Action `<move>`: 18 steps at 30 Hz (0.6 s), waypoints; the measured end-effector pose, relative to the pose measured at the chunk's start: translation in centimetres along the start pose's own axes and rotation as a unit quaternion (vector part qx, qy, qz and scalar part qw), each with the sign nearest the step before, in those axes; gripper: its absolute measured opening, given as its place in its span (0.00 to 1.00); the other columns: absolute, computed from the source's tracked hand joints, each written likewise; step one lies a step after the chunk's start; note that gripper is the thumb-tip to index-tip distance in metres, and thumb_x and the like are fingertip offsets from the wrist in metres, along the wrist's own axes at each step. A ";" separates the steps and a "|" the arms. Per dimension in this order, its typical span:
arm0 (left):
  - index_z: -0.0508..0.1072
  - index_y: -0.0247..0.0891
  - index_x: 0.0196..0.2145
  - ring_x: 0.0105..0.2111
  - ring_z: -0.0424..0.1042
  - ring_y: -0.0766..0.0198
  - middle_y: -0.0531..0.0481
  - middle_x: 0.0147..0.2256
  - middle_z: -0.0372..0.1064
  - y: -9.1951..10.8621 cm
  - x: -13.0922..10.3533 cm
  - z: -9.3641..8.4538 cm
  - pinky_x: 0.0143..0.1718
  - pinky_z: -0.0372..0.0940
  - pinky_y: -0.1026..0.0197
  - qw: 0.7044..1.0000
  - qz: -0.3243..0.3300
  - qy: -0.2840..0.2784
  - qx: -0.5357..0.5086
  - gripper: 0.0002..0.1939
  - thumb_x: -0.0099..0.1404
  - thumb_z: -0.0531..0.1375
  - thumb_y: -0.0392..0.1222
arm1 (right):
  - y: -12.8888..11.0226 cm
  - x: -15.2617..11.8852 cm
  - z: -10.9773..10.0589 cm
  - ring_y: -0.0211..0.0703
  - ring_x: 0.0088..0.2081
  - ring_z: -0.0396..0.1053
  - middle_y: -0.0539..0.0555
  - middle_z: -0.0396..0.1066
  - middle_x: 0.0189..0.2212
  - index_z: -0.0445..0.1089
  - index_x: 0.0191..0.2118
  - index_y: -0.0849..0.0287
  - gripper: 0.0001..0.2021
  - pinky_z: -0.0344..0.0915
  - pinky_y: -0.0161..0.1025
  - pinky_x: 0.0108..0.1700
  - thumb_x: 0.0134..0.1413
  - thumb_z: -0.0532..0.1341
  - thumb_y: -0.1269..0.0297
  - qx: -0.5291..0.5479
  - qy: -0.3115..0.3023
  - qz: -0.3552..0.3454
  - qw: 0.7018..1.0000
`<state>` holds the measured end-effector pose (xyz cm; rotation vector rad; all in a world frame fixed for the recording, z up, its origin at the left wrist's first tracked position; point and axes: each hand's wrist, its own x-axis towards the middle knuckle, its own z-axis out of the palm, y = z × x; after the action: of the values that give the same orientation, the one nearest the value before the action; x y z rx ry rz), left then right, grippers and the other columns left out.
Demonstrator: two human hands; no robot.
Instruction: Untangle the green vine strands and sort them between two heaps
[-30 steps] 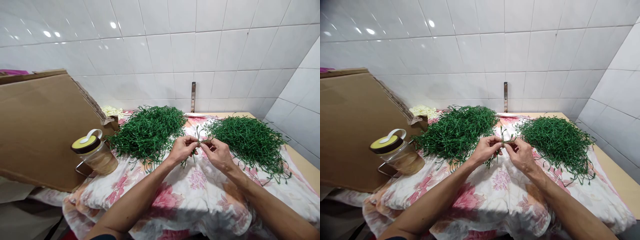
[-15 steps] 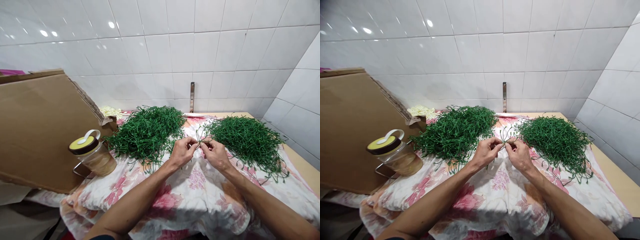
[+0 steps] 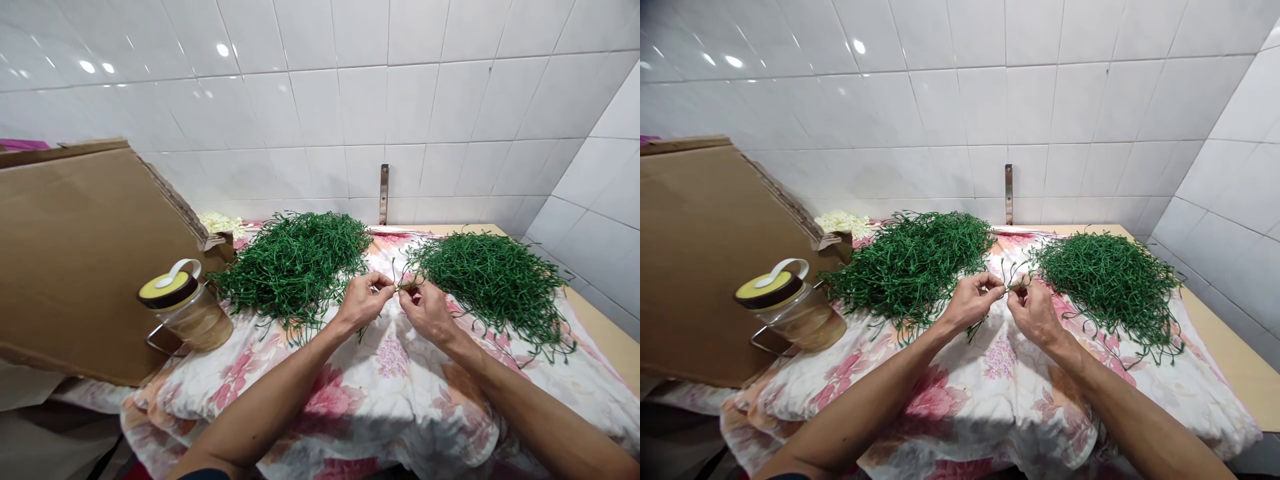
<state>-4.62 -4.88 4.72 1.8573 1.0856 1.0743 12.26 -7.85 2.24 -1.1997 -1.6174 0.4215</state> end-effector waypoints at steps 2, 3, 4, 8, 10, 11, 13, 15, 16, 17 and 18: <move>0.78 0.35 0.33 0.28 0.71 0.66 0.50 0.29 0.75 0.1 0.0 0.1 0.30 0.62 0.66 1.000 -0.008 -0.001 -0.018 0.06 0.62 0.63 0.40 | 0.0 0.0 0.0 0.41 0.27 0.67 0.52 0.71 0.28 0.70 0.37 0.58 0.05 0.65 0.38 0.31 0.58 0.59 0.63 -0.012 -0.002 -0.014 1.000; 0.78 0.35 0.33 0.29 0.71 0.66 0.50 0.30 0.75 0.1 0.0 0.1 0.30 0.63 0.66 1.000 -0.001 0.001 -0.014 0.06 0.62 0.63 0.40 | 0.0 0.0 -0.1 0.40 0.27 0.66 0.51 0.71 0.28 0.69 0.37 0.58 0.05 0.64 0.38 0.31 0.58 0.59 0.64 -0.017 -0.004 -0.017 1.000; 0.78 0.35 0.34 0.29 0.72 0.66 0.50 0.31 0.76 0.2 -0.1 0.1 0.30 0.63 0.66 1.000 0.013 0.004 -0.002 0.07 0.63 0.62 0.40 | 0.0 0.0 -0.2 0.40 0.27 0.66 0.51 0.71 0.28 0.69 0.36 0.57 0.04 0.64 0.38 0.31 0.58 0.59 0.64 -0.021 -0.006 -0.020 1.000; 0.78 0.37 0.37 0.28 0.71 0.66 0.50 0.30 0.75 0.3 -0.6 0.1 0.30 0.62 0.65 0.992 0.101 0.013 0.080 0.08 0.67 0.60 0.41 | -0.4 0.1 -0.5 0.40 0.27 0.66 0.52 0.71 0.29 0.68 0.35 0.57 0.03 0.63 0.38 0.30 0.58 0.59 0.64 -0.028 -0.009 -0.023 0.999; 0.77 0.37 0.39 0.27 0.69 0.67 0.51 0.28 0.73 0.1 -0.7 0.2 0.30 0.61 0.65 0.985 0.131 0.020 0.108 0.08 0.67 0.60 0.42 | -0.5 0.1 -0.5 0.39 0.26 0.65 0.51 0.70 0.29 0.67 0.35 0.56 0.02 0.63 0.38 0.29 0.58 0.59 0.65 -0.018 -0.010 -0.017 1.000; 0.77 0.37 0.40 0.26 0.68 0.68 0.52 0.27 0.71 0.0 -0.7 0.2 0.29 0.61 0.65 0.983 0.138 0.026 0.116 0.08 0.67 0.60 0.42 | -0.5 0.0 -0.5 0.39 0.25 0.65 0.51 0.70 0.29 0.66 0.34 0.56 0.02 0.64 0.38 0.29 0.57 0.60 0.65 -0.010 -0.009 -0.011 1.000; 0.75 0.37 0.41 0.25 0.66 0.68 0.53 0.26 0.70 -0.1 -0.7 0.2 0.29 0.60 0.65 0.982 0.137 0.043 0.123 0.09 0.67 0.62 0.44 | -0.4 0.0 -0.4 0.38 0.25 0.65 0.50 0.69 0.29 0.65 0.34 0.56 0.03 0.65 0.37 0.28 0.56 0.61 0.65 0.026 -0.003 0.009 1.000; 0.75 0.37 0.41 0.25 0.66 0.68 0.53 0.27 0.70 0.0 -0.7 0.2 0.29 0.60 0.65 0.982 0.130 0.059 0.119 0.10 0.66 0.63 0.46 | -0.4 0.0 -0.2 0.38 0.25 0.66 0.49 0.67 0.28 0.65 0.34 0.55 0.05 0.66 0.37 0.26 0.55 0.62 0.64 0.091 0.004 0.046 0.995; 0.75 0.37 0.39 0.25 0.66 0.68 0.52 0.27 0.70 0.1 -0.7 0.2 0.29 0.60 0.65 0.983 0.128 0.064 0.115 0.10 0.66 0.64 0.47 | -0.4 0.0 -0.2 0.38 0.24 0.67 0.48 0.67 0.28 0.64 0.35 0.55 0.06 0.67 0.37 0.25 0.55 0.63 0.63 0.129 0.007 0.065 0.989; 0.75 0.37 0.37 0.25 0.66 0.68 0.52 0.27 0.71 0.3 -0.6 0.1 0.29 0.60 0.65 0.984 0.126 0.065 0.110 0.10 0.66 0.63 0.47 | -0.5 0.1 -0.2 0.37 0.23 0.67 0.48 0.66 0.28 0.64 0.35 0.55 0.07 0.68 0.36 0.25 0.54 0.64 0.62 0.164 0.010 0.081 0.983; 0.75 0.37 0.35 0.25 0.66 0.68 0.51 0.27 0.72 0.5 -0.6 0.1 0.29 0.60 0.65 0.985 0.124 0.062 0.105 0.10 0.67 0.63 0.47 | -0.5 0.2 -0.2 0.37 0.23 0.67 0.47 0.66 0.27 0.64 0.35 0.55 0.08 0.68 0.36 0.24 0.54 0.64 0.62 0.193 0.013 0.091 0.977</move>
<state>-4.58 -5.65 4.89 2.1623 1.0942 1.2713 12.18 -8.02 2.82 -1.0507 -1.3282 0.7944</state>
